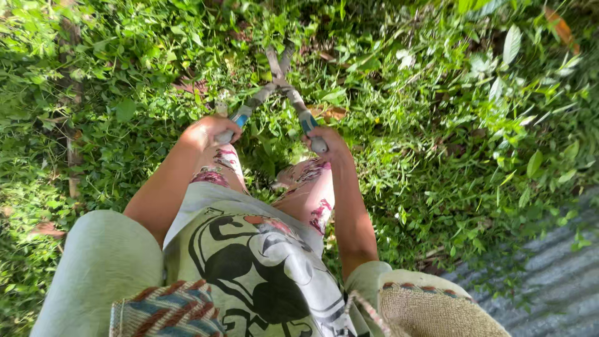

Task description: The person uses long-handled shears to trim low-growing green plants and weeds in a garden area. They repeatedly close the shears on the vegetation and move forward along a narrow strip, clearing the ground surface.

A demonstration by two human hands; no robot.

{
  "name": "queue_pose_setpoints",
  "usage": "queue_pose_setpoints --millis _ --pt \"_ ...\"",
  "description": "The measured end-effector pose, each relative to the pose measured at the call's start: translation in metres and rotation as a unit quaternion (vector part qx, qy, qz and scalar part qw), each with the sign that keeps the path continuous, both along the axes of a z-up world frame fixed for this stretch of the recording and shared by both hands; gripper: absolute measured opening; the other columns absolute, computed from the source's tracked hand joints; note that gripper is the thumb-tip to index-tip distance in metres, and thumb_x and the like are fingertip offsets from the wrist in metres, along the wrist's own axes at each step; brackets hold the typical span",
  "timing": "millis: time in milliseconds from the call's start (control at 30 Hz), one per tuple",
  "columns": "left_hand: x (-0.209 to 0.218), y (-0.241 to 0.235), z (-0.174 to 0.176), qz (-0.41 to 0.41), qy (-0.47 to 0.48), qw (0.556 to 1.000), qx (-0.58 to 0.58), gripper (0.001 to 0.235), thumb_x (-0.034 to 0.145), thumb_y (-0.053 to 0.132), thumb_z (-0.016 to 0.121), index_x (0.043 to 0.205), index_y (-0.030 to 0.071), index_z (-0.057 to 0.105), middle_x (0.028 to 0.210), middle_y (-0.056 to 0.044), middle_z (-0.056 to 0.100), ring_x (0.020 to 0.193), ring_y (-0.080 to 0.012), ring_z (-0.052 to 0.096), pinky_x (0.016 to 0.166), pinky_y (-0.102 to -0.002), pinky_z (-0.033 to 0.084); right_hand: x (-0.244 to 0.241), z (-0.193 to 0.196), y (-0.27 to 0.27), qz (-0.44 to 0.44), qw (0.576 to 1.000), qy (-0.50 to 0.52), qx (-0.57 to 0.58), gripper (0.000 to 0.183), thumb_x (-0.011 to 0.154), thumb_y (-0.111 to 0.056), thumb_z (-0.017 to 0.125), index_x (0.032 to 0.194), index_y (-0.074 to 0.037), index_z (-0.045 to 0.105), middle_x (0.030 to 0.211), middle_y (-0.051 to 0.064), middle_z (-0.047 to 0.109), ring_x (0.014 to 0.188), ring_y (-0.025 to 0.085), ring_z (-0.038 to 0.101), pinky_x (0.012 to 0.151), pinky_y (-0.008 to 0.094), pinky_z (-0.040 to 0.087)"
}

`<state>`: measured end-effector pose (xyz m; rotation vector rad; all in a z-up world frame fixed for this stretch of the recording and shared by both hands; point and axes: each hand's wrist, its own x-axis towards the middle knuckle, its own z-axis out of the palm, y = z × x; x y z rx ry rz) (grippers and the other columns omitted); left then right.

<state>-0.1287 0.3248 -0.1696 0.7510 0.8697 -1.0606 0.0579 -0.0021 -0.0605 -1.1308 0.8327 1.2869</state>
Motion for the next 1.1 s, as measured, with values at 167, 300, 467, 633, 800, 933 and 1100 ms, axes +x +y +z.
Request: queue_pose_setpoints --millis 167,300,467,633,800,933,1100 --pt "-0.028 0.032 0.030 0.068 -0.054 0.996 -0.023 0.021 0.084 0.011 0.077 0.100 0.003 0.068 0.083 -0.005 0.073 0.069 -0.0135 0.066 0.058 -0.026 0.050 0.028 0.054 -0.022 0.055 0.997 -0.023 0.039 0.048 0.084 0.006 0.064 0.129 0.008 0.047 0.088 0.022 0.066 0.062 0.022 0.065 0.055 0.029 0.058" --pt "-0.016 0.007 0.049 0.127 -0.022 0.992 0.006 0.033 0.082 0.009 0.078 0.109 0.008 0.060 0.083 -0.004 0.070 0.069 -0.0131 0.065 0.060 -0.027 0.053 0.052 0.064 -0.031 0.096 0.994 -0.041 -0.022 0.052 0.084 0.004 0.064 0.132 0.005 0.044 0.088 0.021 0.067 0.061 0.019 0.064 0.053 0.029 0.057" --pt "0.018 -0.008 0.042 0.104 -0.110 0.988 0.013 0.039 0.083 0.010 0.078 0.113 0.001 0.056 0.082 -0.006 0.068 0.068 -0.0144 0.064 0.059 -0.027 0.053 0.121 0.071 -0.040 0.165 0.983 -0.064 -0.039 0.054 0.085 0.002 0.063 0.135 0.010 0.045 0.089 0.020 0.069 0.058 0.018 0.064 0.051 0.030 0.057" --pt "0.074 -0.028 -0.012 0.091 -0.040 0.994 0.050 0.035 0.083 0.019 0.077 0.112 0.007 0.061 0.078 -0.005 0.067 0.064 -0.0142 0.061 0.053 -0.029 0.045 0.180 0.007 -0.007 0.167 0.983 -0.062 -0.052 0.047 0.086 0.003 0.063 0.130 0.007 0.046 0.085 0.017 0.066 0.060 0.020 0.065 0.051 0.032 0.055" --pt "0.184 -0.084 -0.070 0.180 -0.021 0.975 0.127 0.039 0.090 0.026 0.078 0.114 -0.003 0.068 0.079 -0.004 0.068 0.064 -0.0138 0.059 0.053 -0.026 0.044 0.161 -0.129 0.077 0.108 0.989 -0.093 -0.049 0.035 0.090 0.001 0.066 0.117 0.015 0.048 0.080 0.017 0.061 0.058 0.025 0.063 0.048 0.034 0.054" --pt "0.177 -0.098 -0.053 0.231 0.023 0.970 0.074 0.049 0.081 0.010 0.074 0.121 0.008 0.047 0.074 -0.006 0.066 0.058 -0.0158 0.061 0.047 -0.030 0.045 0.131 -0.117 0.064 0.119 0.984 -0.115 -0.069 0.034 0.088 0.003 0.063 0.115 0.009 0.043 0.083 0.016 0.061 0.061 0.022 0.063 0.051 0.033 0.055" --pt "0.115 -0.031 0.001 0.147 -0.074 0.984 0.072 0.047 0.084 0.007 0.078 0.121 -0.006 0.051 0.074 -0.008 0.066 0.061 -0.0146 0.061 0.050 -0.030 0.044 0.119 -0.010 0.036 0.088 0.991 -0.089 -0.056 0.043 0.086 0.004 0.063 0.124 0.006 0.045 0.084 0.017 0.063 0.062 0.020 0.062 0.051 0.031 0.054"
